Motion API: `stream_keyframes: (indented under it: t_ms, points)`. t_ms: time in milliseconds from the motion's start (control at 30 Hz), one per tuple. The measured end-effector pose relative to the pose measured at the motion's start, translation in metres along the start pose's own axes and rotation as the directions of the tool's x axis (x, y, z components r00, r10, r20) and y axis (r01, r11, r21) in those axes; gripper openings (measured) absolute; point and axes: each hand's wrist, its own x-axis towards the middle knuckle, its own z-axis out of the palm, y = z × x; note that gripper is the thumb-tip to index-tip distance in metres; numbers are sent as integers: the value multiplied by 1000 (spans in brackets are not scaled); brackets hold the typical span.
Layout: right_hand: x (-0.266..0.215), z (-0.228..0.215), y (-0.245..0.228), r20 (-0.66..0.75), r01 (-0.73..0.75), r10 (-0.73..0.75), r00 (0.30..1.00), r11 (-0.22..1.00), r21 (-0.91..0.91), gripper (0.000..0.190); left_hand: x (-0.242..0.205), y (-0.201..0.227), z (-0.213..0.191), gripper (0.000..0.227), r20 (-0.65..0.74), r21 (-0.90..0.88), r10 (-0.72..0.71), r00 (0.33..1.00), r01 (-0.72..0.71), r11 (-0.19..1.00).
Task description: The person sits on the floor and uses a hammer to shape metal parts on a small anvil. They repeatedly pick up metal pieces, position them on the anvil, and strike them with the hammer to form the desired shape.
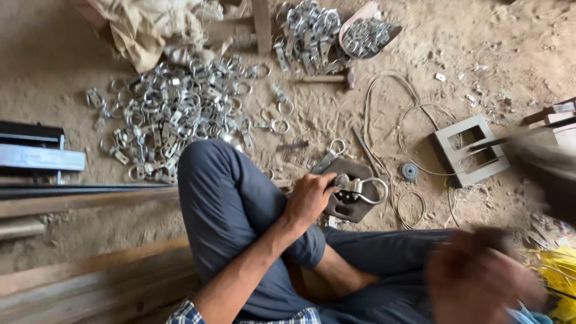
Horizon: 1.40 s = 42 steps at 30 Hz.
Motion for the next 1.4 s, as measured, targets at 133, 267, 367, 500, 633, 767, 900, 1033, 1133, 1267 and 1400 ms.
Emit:
stream_keyframes:
  t_ms: [133, 267, 367, 500, 633, 767, 900, 1033, 1133, 1267, 1400]
  points:
    - [-5, 13, -18, 28, -144, 143, 989, 990, 8, 14, 3, -1, 9, 34, 124, -53, -132, 984, 139, 989]
    - [-6, 68, -23, 323, -549, 446, 835, 719, 425, 28, 12, 4, 3, 35, -126, -3, 131, 983, -132, 991]
    - [-43, 58, -1, 407, -649, 522, 750, 459, 607, 33, -6, 5, 6, 35, -174, 35, 172, 970, -169, 985]
    - [-58, 45, -9, 580, -889, 726, 369, 93, 449, 37, 1, 6, -3, 30, -17, -48, -22, 1000, 21, 999]
    - [-46, 30, -13, 642, -837, 594, 485, 104, 537, 66, 0, 2, -12, 33, -89, 46, -11, 996, 16, 999]
    - [-42, 20, -13, 620, -814, 572, 537, 158, 559, 69, -3, 3, -29, 21, -178, -244, -91, 980, 46, 969]
    - [-50, 23, -11, 656, -856, 624, 424, 40, 515, 67, -4, 11, -37, 21, -153, -300, -150, 977, 99, 949]
    - [-56, 29, -2, 693, -851, 623, 364, -79, 519, 66, -6, 8, -33, 19, -205, -199, 19, 978, -61, 978]
    - [-54, 32, 1, 691, -815, 600, 404, -108, 570, 63, -5, 4, -29, 20, -209, -198, 40, 977, -82, 977]
    - [-52, 35, -2, 695, -841, 619, 365, -101, 531, 65, -2, 4, -31, 23, -55, -175, -199, 978, 187, 967]
    - [-52, 40, -3, 706, -847, 613, 354, -110, 520, 64, -1, 3, -31, 23, -118, -175, -118, 986, 96, 980]
